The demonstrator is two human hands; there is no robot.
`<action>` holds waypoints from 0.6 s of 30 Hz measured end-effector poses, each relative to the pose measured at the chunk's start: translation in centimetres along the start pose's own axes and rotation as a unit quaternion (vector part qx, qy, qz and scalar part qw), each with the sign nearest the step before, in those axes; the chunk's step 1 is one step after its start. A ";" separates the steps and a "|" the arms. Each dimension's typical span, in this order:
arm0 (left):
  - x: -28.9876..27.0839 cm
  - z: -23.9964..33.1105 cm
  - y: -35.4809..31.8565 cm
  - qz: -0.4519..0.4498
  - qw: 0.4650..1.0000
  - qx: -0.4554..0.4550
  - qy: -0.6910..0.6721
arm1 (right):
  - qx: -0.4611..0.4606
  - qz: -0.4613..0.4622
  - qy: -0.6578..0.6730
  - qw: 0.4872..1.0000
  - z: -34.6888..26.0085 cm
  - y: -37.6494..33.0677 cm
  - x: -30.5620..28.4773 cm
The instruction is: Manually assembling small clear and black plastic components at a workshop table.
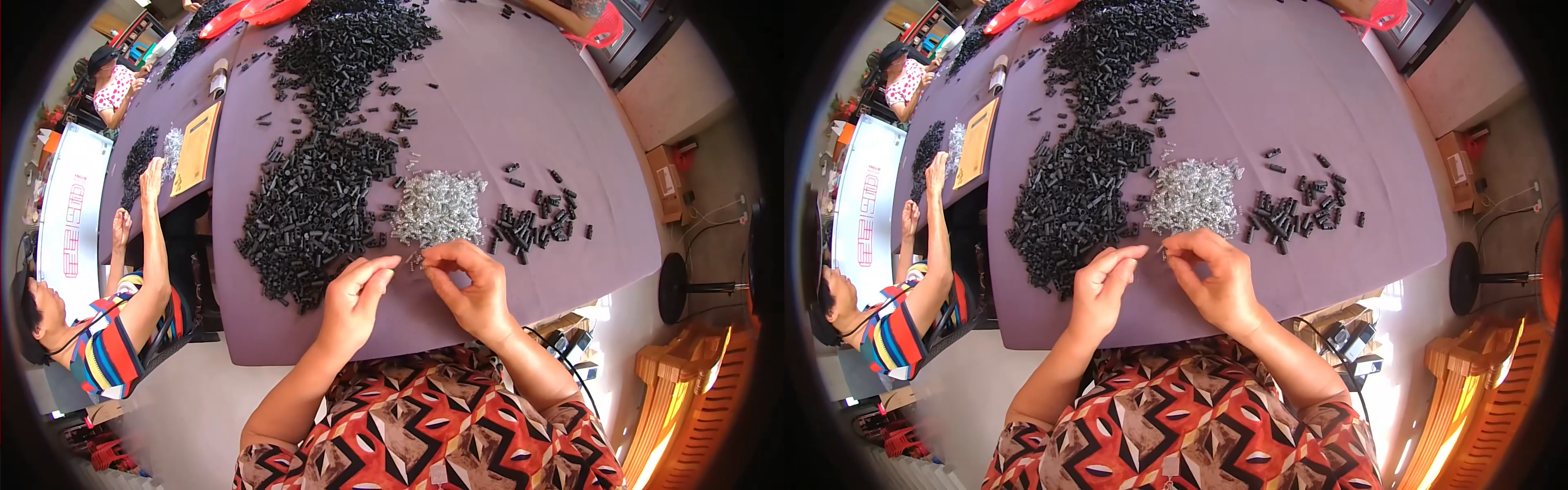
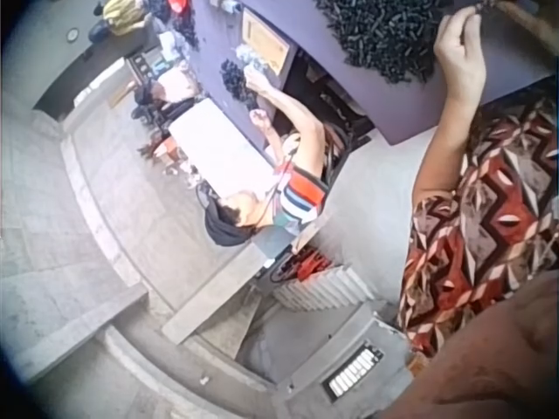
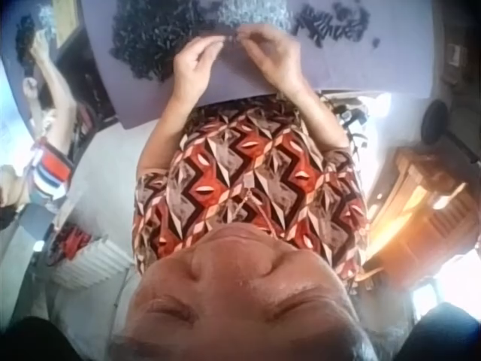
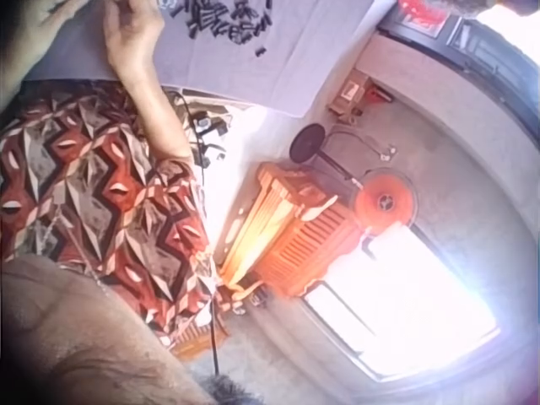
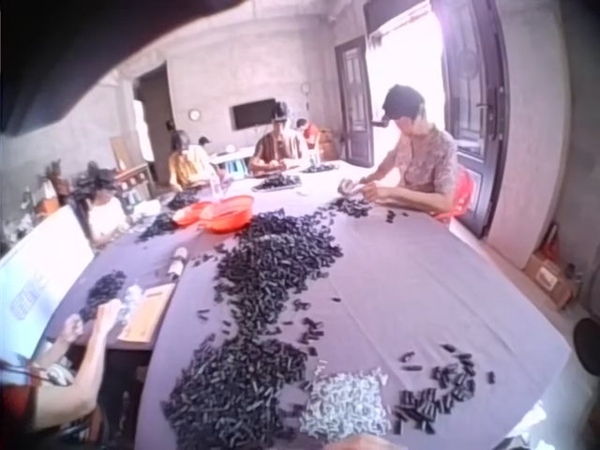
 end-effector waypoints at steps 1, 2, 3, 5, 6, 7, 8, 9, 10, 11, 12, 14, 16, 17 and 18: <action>-0.1 -1.2 -0.3 -0.023 0.996 -0.038 -0.080 | 0.008 -0.005 -0.002 1.000 0.1 -0.1 -0.1; -0.3 -1.2 -0.5 -0.024 0.996 -0.038 -0.080 | 0.010 -0.005 -0.002 1.000 0.3 -0.2 0.0; -0.4 -1.1 -0.8 -0.045 0.991 -0.032 -0.126 | 0.011 -0.008 0.004 1.000 0.5 -0.4 0.1; -0.2 -1.0 -1.3 -0.065 0.983 -0.027 -0.172 | 0.014 -0.012 0.009 1.000 0.6 -0.6 0.2; -0.1 -1.2 -1.7 -0.070 0.976 -0.050 -0.201 | 0.010 -0.015 0.012 1.000 0.4 -0.7 0.2; 0.0 -1.4 -2.1 -0.075 0.967 -0.072 -0.231 | 0.007 -0.017 0.015 1.000 0.2 -0.7 0.2; 0.0 -1.4 -2.3 -0.075 0.967 -0.074 -0.231 | 0.009 -0.018 0.016 1.000 0.0 -0.8 0.3; 0.0 -1.4 -2.6 -0.073 0.964 -0.081 -0.244 | 0.007 -0.033 0.024 0.999 -0.4 -0.9 0.4; 0.0 -1.4 -2.8 -0.072 0.960 -0.088 -0.257 | 0.005 -0.048 0.031 0.998 -0.7 -0.9 0.6; 0.2 -1.6 -2.9 -0.073 0.959 -0.089 -0.258 | 0.006 -0.048 0.030 0.998 -0.9 -0.9 0.7; 0.3 -1.7 -3.0 -0.074 0.959 -0.081 -0.261 | -0.009 -0.060 0.028 0.998 -1.3 -0.9 1.0; 0.8 -1.7 -3.1 -0.074 0.959 -0.073 -0.264 | -0.042 -0.079 0.002 0.996 -1.4 -1.0 1.5; 1.4 -1.3 -3.2 -0.065 0.957 -0.052 -0.279 | -0.054 -0.104 -0.034 0.992 -1.8 -0.8 1.8; 1.4 -1.3 -3.5 -0.068 0.961 -0.059 -0.263 | -0.065 -0.128 -0.070 0.987 -2.2 -0.7 2.0; 1.4 -1.4 -3.8 -0.066 0.960 -0.059 -0.264 | -0.056 -0.146 -0.079 0.984 -2.5 -0.7 1.9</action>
Point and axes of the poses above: each hand's wrist, its own y-axis towards the middle knuckle, its own x-axis out of the palm, z = x × y, the point moved 4 cm from there along y, towards the middle knuckle, and after that the axes turned 9 degrees about -z, right-handed, at the moved point
